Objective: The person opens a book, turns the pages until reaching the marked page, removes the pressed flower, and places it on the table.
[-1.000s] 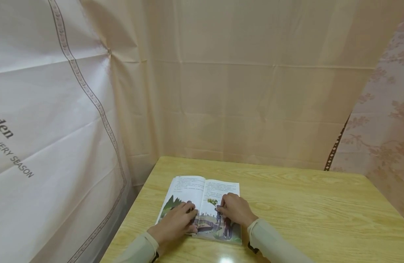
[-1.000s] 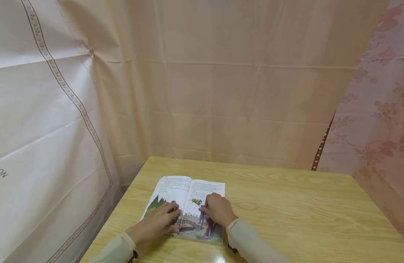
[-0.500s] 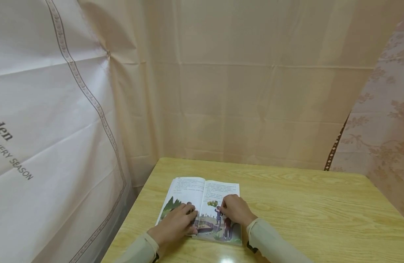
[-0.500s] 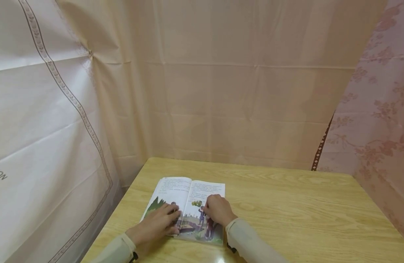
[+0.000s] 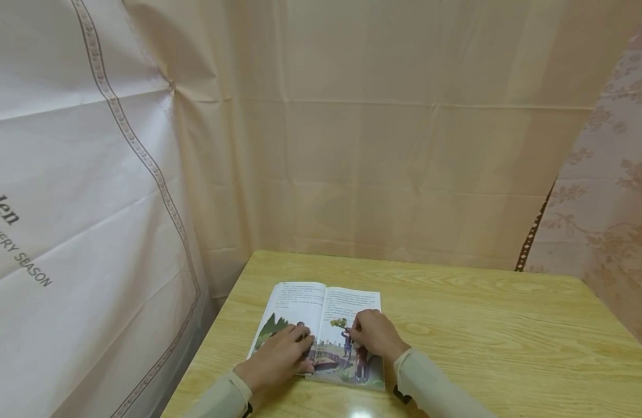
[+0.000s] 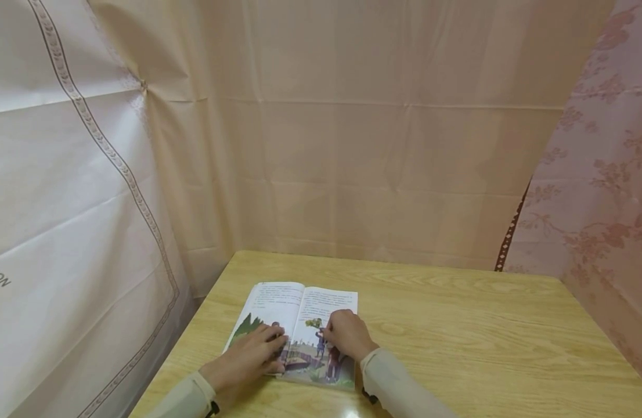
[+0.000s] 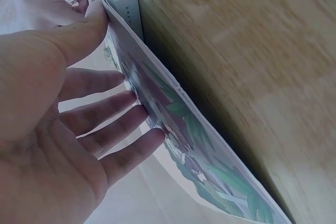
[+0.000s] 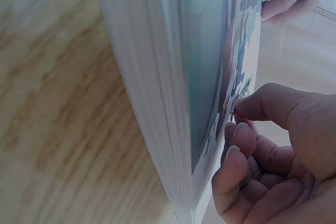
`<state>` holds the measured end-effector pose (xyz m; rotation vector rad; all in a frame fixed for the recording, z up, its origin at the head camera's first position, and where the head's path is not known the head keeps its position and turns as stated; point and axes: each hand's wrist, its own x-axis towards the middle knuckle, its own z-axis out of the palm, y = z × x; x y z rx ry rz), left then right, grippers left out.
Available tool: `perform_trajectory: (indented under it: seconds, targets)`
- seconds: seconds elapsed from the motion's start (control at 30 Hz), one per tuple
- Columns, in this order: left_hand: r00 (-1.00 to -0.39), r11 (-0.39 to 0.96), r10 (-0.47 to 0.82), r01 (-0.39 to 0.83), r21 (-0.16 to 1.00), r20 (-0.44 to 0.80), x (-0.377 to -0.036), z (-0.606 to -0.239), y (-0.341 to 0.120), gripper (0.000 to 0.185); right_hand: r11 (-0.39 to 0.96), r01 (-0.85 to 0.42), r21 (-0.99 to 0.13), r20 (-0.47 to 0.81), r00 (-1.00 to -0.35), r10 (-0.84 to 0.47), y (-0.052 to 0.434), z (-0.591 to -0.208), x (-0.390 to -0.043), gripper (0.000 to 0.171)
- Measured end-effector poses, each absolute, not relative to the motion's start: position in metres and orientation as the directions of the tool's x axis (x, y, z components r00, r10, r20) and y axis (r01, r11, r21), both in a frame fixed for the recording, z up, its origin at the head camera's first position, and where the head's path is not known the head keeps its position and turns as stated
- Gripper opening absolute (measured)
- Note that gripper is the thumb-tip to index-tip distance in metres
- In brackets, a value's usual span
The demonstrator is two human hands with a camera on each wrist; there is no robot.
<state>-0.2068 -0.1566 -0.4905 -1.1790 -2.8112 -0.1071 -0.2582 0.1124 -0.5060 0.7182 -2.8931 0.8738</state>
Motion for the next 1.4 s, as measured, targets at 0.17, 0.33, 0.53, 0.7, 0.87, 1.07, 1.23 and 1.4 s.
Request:
perform_trajectory:
  seconds: [0.17,0.33,0.53,0.7,0.87,1.07,1.23,1.4]
  targets:
    - [-0.697,0.698,0.708,0.715,0.029,0.114,-0.207,-0.491,-0.157,0.056,0.730,-0.435,-0.527,0.161,-0.894,-0.417,0.116,-0.504,-0.258,0.023]
    - [-0.698,0.699,0.707,0.714,0.036,0.112,-0.207,-0.490,-0.157,0.056,0.731,-0.441,-0.521,0.174,-0.893,-0.415,0.119,-0.503,-0.258,0.022]
    - [-0.688,0.687,0.715,0.725,0.058,0.123,-0.207,-0.491,-0.158,0.056,0.730,-0.432,-0.530,0.178,-0.898,-0.403,0.124,-0.502,-0.255,0.017]
    - [-0.675,0.673,0.724,0.736,0.069,0.141,-0.209,-0.493,-0.160,0.053,0.726,-0.424,-0.542,0.181,-0.902,-0.391,0.128,-0.501,-0.254,0.016]
    - [-0.688,0.684,0.715,0.725,0.082,0.121,-0.211,-0.495,-0.160,0.056,0.733,-0.424,-0.531,0.194,-0.904,-0.382,0.134,-0.500,-0.253,0.017]
    - [-0.695,0.689,0.712,0.719,0.085,0.102,-0.212,-0.496,-0.161,0.061,0.744,-0.416,-0.523,0.207,-0.909,-0.363,0.139,-0.495,-0.250,0.019]
    - [-0.691,0.687,0.716,0.723,0.072,0.097,-0.213,-0.495,-0.162,0.061,0.758,-0.393,-0.520,0.189,-0.919,-0.346,0.143,-0.492,-0.248,0.017]
    - [-0.680,0.678,0.726,0.733,0.063,0.100,-0.213,-0.495,-0.162,0.059,0.763,-0.392,-0.513,0.200,-0.920,-0.338,0.148,-0.491,-0.246,0.018]
